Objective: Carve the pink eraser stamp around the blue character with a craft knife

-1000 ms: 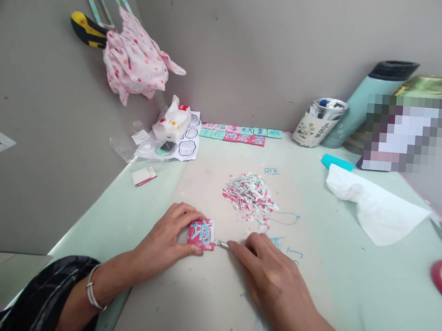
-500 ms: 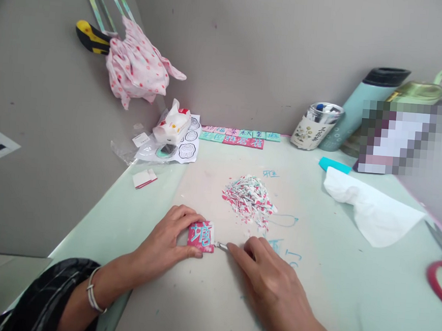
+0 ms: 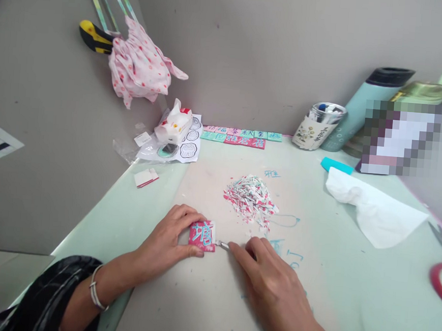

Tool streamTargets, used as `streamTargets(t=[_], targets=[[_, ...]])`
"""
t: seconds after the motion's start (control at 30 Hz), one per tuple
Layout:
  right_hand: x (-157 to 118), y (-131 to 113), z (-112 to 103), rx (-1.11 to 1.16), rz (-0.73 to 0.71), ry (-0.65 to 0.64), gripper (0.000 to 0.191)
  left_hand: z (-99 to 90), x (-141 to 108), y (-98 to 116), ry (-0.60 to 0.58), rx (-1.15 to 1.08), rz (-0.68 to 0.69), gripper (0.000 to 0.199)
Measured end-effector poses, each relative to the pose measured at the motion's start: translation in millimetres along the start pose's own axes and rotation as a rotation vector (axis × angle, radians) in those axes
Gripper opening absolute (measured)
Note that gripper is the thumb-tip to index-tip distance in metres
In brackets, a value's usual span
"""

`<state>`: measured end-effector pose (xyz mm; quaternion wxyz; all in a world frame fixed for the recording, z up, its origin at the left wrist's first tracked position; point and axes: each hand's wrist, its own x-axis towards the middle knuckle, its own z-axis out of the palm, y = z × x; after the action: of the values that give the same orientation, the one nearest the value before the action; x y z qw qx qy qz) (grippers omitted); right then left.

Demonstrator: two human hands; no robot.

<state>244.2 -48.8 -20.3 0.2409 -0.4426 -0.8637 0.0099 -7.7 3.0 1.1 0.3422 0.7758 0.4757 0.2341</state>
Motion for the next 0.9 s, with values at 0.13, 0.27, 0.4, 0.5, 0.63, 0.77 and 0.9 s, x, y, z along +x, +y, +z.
streamTargets(t=[0.13, 0.27, 0.4, 0.5, 0.63, 0.77, 0.9], targets=[[2.3, -0.7, 0.2, -0.017, 0.002, 0.005, 0.038, -0.4, -0.3, 0.6, -0.004, -0.001, -0.02, 0.051], [0.2, -2.0, -0.9, -0.011, 0.013, -0.007, 0.039, -0.2, -0.5, -0.1, -0.001, -0.003, -0.01, 0.049], [0.3, -1.9, -0.2, -0.006, 0.021, -0.01, 0.039, 1.4, -1.0, -2.8, 0.005, 0.001, 0.018, 0.048], [3.1, -1.5, 0.8, -0.03, 0.008, 0.017, 0.037, 2.2, -1.5, -3.4, 0.018, 0.007, 0.014, 0.047], [2.8, -3.1, 0.4, -0.039, 0.005, 0.002, 0.04, 1.8, -1.5, -1.9, 0.016, 0.005, -0.01, 0.05], [1.0, -4.7, 0.2, -0.037, 0.022, -0.012, 0.042, 1.3, -1.0, -1.4, 0.003, 0.008, -0.006, 0.05], [2.1, -4.1, 1.2, -0.054, 0.006, 0.011, 0.039, 1.7, -1.6, -2.1, 0.021, 0.013, 0.0, 0.049]])
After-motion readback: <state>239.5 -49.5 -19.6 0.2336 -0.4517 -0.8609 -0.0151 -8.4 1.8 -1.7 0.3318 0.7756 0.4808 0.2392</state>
